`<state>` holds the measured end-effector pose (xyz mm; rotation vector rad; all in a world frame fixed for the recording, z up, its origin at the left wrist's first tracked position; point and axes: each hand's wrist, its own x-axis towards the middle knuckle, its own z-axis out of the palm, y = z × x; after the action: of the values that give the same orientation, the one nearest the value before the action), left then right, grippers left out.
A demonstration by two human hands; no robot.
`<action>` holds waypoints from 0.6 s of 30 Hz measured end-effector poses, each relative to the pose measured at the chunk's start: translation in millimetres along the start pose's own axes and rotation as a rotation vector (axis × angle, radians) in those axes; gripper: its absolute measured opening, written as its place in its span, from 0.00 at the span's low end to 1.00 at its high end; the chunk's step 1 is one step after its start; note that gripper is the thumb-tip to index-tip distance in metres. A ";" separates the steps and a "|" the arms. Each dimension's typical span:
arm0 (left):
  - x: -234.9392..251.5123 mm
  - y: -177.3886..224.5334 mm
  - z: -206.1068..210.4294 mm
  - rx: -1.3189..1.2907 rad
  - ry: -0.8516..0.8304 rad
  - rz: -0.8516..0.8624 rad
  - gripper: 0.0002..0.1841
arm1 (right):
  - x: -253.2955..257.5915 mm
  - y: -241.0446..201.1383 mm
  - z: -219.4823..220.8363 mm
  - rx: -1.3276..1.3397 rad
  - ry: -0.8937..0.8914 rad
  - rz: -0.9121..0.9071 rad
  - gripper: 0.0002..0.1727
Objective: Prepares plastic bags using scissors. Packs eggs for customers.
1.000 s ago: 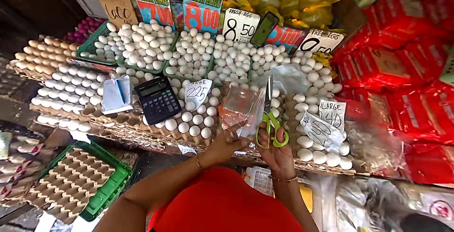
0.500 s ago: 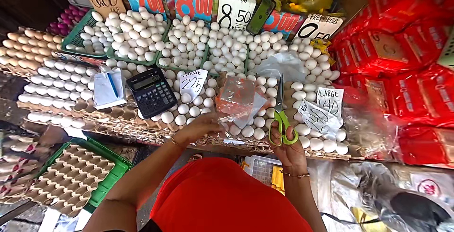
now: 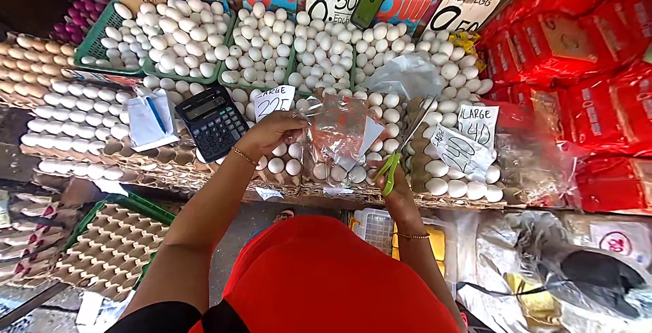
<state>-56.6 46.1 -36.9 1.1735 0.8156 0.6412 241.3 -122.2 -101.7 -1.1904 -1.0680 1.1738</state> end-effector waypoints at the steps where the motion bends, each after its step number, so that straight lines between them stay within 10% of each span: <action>1: 0.9 7.5 3.7 0.036 -0.068 0.024 0.10 | 6.5 -2.3 3.3 -0.035 0.020 -0.016 0.42; 8: 3.6 44.5 22.1 0.123 -0.255 0.137 0.12 | 45.1 -19.1 41.0 -0.008 -0.083 0.002 0.27; 14: -7.1 -21.9 22.6 -0.037 0.027 0.186 0.52 | 87.7 -63.0 51.8 -0.167 -0.137 -0.042 0.22; 18: -15.2 -62.1 58.9 -0.144 -0.122 0.115 0.49 | 139.4 -74.7 52.6 -0.273 -0.148 -0.043 0.25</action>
<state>-15.2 -14.7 -83.3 1.1214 0.5925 0.7040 210.2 21.5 -23.2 -1.2966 -1.3936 1.1209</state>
